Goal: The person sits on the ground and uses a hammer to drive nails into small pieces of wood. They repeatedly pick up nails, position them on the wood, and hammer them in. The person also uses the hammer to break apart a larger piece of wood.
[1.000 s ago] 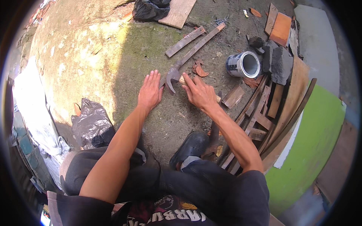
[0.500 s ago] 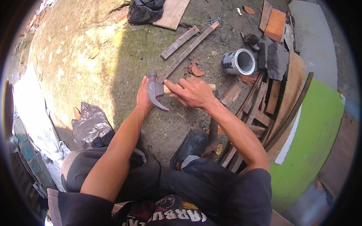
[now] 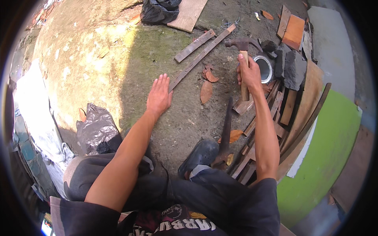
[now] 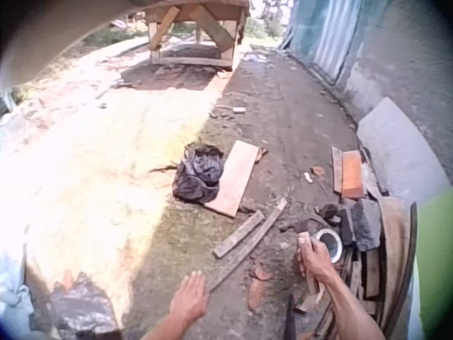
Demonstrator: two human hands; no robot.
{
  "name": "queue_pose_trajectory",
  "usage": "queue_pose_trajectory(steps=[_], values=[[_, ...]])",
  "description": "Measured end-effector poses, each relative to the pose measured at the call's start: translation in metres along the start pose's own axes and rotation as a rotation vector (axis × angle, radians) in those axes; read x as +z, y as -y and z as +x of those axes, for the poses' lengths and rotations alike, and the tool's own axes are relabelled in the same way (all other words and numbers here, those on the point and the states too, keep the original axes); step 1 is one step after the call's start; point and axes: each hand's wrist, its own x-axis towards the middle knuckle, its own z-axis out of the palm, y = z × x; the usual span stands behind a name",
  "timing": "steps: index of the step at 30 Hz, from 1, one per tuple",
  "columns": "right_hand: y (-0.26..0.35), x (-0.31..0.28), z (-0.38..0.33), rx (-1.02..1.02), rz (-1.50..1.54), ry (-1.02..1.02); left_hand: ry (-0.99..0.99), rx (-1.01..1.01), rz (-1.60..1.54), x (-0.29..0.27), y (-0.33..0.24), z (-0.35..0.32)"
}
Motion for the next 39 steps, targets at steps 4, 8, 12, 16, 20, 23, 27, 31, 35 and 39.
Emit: queue_pose_trajectory(steps=[4, 8, 12, 16, 20, 23, 27, 31, 35, 39], values=[[-0.001, 0.008, 0.026, -0.049, 0.174, 0.056, 0.006, -0.003, -0.011, 0.000, -0.002, 0.001], [-0.020, 0.051, 0.021, 0.023, 0.127, 0.145, 0.029, -0.005, -0.020, -0.001, -0.002, 0.000], [-0.027, 0.048, 0.013, 0.027, -0.155, 0.426, 0.047, -0.021, -0.012, -0.002, 0.002, -0.007], [-0.019, 0.022, 0.037, 0.002, 0.213, 0.164, 0.050, -0.003, -0.005, -0.004, -0.001, -0.002], [-0.018, 0.051, 0.032, -0.014, 0.225, 0.111, 0.065, -0.009, 0.000, -0.003, 0.000, -0.002], [-0.022, 0.046, 0.024, -0.067, -0.446, 0.540, 0.075, -0.007, -0.004, -0.004, 0.001, -0.007], [-0.009, 0.032, 0.044, 0.021, 0.000, 0.287, 0.058, -0.001, 0.015, -0.007, 0.003, -0.001], [-0.022, 0.059, 0.031, 0.006, 0.102, 0.126, 0.044, 0.008, 0.010, -0.003, 0.001, -0.005], [-0.030, 0.053, 0.007, -0.175, -0.427, 0.579, 0.071, -0.004, -0.007, -0.003, 0.002, -0.009], [-0.023, 0.058, 0.006, -0.011, -0.087, 0.284, 0.055, -0.005, 0.005, -0.004, 0.004, -0.007]])
